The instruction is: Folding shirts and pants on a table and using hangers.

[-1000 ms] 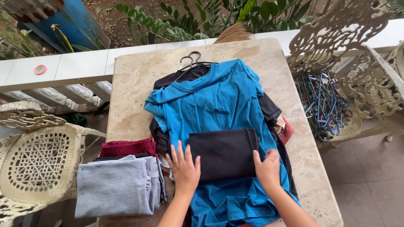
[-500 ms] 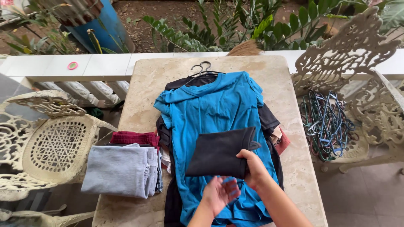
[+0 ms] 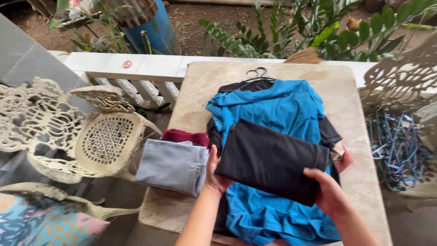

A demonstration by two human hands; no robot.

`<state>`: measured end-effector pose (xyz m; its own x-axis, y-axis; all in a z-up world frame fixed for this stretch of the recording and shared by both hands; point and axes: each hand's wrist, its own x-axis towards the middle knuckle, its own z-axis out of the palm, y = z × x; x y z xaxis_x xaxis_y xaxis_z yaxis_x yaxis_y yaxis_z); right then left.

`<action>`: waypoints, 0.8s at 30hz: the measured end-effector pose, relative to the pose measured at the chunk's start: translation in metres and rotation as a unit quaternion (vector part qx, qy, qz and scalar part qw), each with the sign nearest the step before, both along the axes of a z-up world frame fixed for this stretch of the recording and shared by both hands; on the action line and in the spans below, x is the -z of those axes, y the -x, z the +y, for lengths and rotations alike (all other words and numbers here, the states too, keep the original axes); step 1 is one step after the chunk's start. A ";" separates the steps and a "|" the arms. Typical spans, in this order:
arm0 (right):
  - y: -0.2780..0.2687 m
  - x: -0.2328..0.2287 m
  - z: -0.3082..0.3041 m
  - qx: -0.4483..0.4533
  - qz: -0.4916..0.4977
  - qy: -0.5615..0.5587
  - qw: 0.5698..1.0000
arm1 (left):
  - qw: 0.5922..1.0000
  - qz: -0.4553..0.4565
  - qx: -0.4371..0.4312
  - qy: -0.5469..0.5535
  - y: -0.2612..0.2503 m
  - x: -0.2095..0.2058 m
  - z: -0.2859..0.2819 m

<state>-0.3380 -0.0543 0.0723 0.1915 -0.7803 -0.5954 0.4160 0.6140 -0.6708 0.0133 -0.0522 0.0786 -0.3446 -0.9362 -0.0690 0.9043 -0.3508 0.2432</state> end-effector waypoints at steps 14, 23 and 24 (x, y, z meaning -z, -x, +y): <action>-0.338 -0.013 0.027 0.040 0.091 0.018 0.995 | 0.735 -0.653 -0.179 0.031 -0.297 0.001 0.041; -0.384 0.028 0.028 0.092 0.337 0.173 0.921 | 0.632 -0.740 -0.229 -0.030 -0.316 0.064 0.030; -0.385 0.022 0.027 0.093 0.393 0.172 0.899 | 0.636 -0.736 -0.228 -0.037 -0.312 0.053 0.029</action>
<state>0.0471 -0.0271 0.0503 -0.3358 -0.9187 -0.2081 -0.1943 0.2838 -0.9390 0.3251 -0.0230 0.0252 0.4506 -0.8913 -0.0513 -0.2725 -0.1920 0.9428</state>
